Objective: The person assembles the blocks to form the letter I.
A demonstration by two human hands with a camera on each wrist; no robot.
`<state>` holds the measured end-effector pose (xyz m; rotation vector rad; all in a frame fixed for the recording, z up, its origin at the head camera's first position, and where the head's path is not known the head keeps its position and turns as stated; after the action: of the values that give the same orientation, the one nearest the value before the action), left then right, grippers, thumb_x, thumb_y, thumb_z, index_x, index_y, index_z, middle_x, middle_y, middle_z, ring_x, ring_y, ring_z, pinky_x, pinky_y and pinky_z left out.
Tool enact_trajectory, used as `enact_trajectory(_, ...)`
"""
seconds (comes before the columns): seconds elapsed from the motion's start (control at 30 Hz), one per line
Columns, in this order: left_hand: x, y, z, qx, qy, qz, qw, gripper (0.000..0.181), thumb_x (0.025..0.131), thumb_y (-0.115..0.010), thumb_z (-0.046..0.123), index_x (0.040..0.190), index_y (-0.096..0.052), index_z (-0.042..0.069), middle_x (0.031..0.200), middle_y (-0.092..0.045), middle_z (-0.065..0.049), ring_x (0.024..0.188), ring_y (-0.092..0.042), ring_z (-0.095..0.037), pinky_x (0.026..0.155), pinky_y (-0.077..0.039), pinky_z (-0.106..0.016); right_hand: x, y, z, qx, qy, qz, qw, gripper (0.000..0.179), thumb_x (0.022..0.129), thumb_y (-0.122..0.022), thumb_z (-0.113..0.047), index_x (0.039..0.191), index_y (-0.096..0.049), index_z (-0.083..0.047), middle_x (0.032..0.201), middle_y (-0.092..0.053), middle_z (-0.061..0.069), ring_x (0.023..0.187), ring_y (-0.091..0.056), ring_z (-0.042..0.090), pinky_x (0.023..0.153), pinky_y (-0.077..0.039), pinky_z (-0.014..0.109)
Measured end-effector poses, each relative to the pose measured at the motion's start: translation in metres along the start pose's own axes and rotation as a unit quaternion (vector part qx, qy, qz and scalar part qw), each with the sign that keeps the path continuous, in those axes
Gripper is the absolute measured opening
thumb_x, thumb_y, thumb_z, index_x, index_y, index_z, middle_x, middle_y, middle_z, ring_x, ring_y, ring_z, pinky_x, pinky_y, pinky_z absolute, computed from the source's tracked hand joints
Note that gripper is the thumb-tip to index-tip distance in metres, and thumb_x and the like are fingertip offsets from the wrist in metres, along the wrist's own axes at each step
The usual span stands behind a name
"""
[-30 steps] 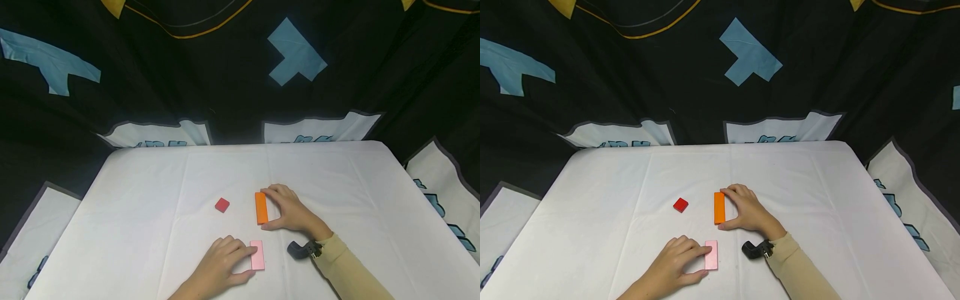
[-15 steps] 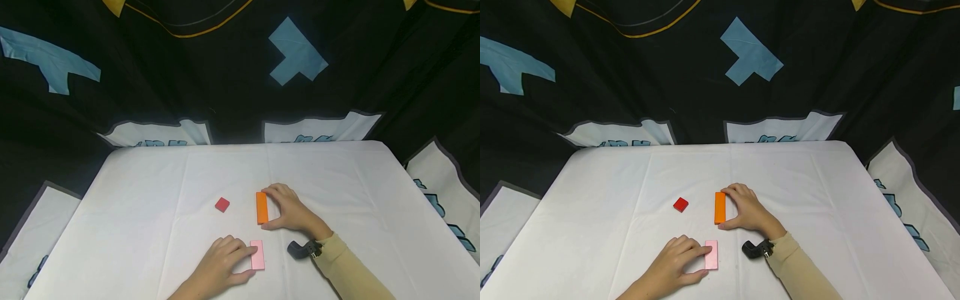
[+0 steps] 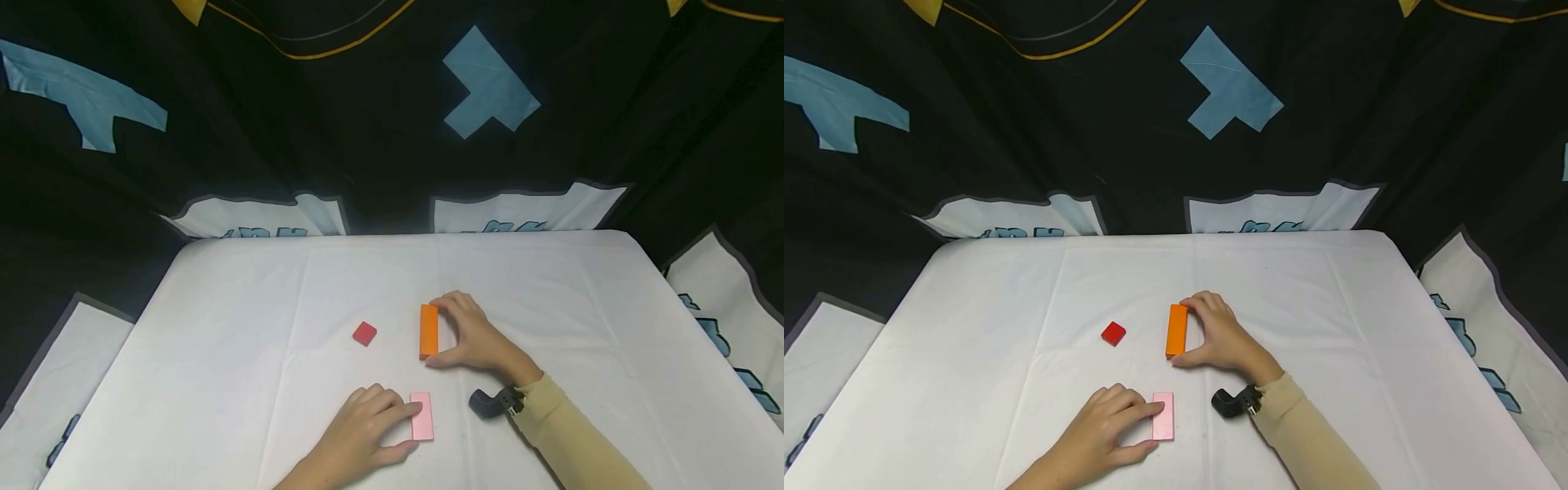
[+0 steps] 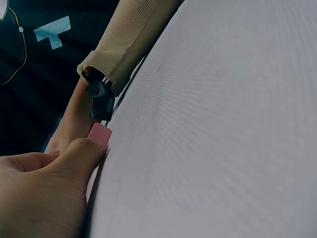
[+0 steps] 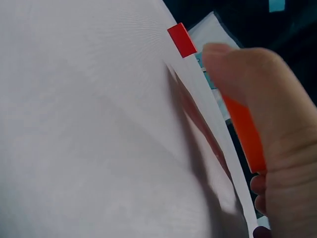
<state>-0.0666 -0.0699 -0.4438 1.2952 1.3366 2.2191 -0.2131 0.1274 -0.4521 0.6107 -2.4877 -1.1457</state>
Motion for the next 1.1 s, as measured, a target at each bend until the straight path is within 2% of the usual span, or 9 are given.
enact_trajectory(0.27, 0.001, 0.000, 0.000, 0.006, -0.010, 0.003, 0.9999, 0.042, 0.082, -0.075, 0.044, 0.119, -0.069, 0.025, 0.091, -0.055, 0.016, 0.081, -0.046, -0.002, 0.073, -0.033, -0.015, 0.000, 0.000, -0.011, 0.013, 0.022, 0.010, 0.9996, 0.093, 0.057, -0.091, -0.054, 0.134, -0.052, -0.021, 0.130, -0.048, -0.004, 0.126, -0.041, 0.017, 0.110, -0.036, 0.048)
enact_trajectory(0.5, 0.001, 0.000, 0.000, 0.005, -0.009, 0.001, 0.9999, 0.042, 0.082, -0.076, 0.044, 0.119, -0.069, 0.025, 0.092, -0.056, 0.016, 0.081, -0.046, -0.002, 0.073, -0.033, -0.015, -0.002, -0.006, -0.013, 0.013, 0.013, -0.010, 0.9998, 0.092, 0.058, -0.091, -0.052, 0.135, -0.051, -0.021, 0.130, -0.048, -0.005, 0.127, -0.040, 0.017, 0.110, -0.037, 0.048)
enact_trajectory(0.77, 0.001, 0.000, 0.000, 0.004, -0.010, 0.001, 0.9999, 0.042, 0.081, -0.076, 0.043, 0.119, -0.070, 0.025, 0.092, -0.056, 0.015, 0.081, -0.046, -0.003, 0.073, -0.033, -0.015, -0.005, -0.013, -0.013, 0.007, 0.022, -0.023, 0.9995, 0.092, 0.059, -0.088, -0.057, 0.135, -0.051, -0.022, 0.133, -0.048, -0.006, 0.128, -0.040, 0.017, 0.110, -0.037, 0.049)
enact_trajectory(1.1, 0.001, 0.000, 0.000, 0.003, -0.007, -0.002, 1.0000, 0.042, 0.081, -0.076, 0.043, 0.118, -0.070, 0.025, 0.093, -0.057, 0.015, 0.081, -0.046, -0.002, 0.073, -0.033, -0.015, -0.008, -0.015, -0.015, -0.006, 0.023, -0.045, 0.9987, 0.092, 0.061, -0.086, -0.060, 0.137, -0.051, -0.023, 0.135, -0.046, -0.004, 0.129, -0.039, 0.020, 0.111, -0.033, 0.050)
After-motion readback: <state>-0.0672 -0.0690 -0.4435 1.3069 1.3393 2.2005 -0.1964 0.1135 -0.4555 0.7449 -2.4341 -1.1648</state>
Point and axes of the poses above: each hand's wrist, its own x-axis towards the middle knuckle, its own y-axis out of the back of the hand, z = x × y, the point moved 5 cm from there along x, towards the middle knuckle
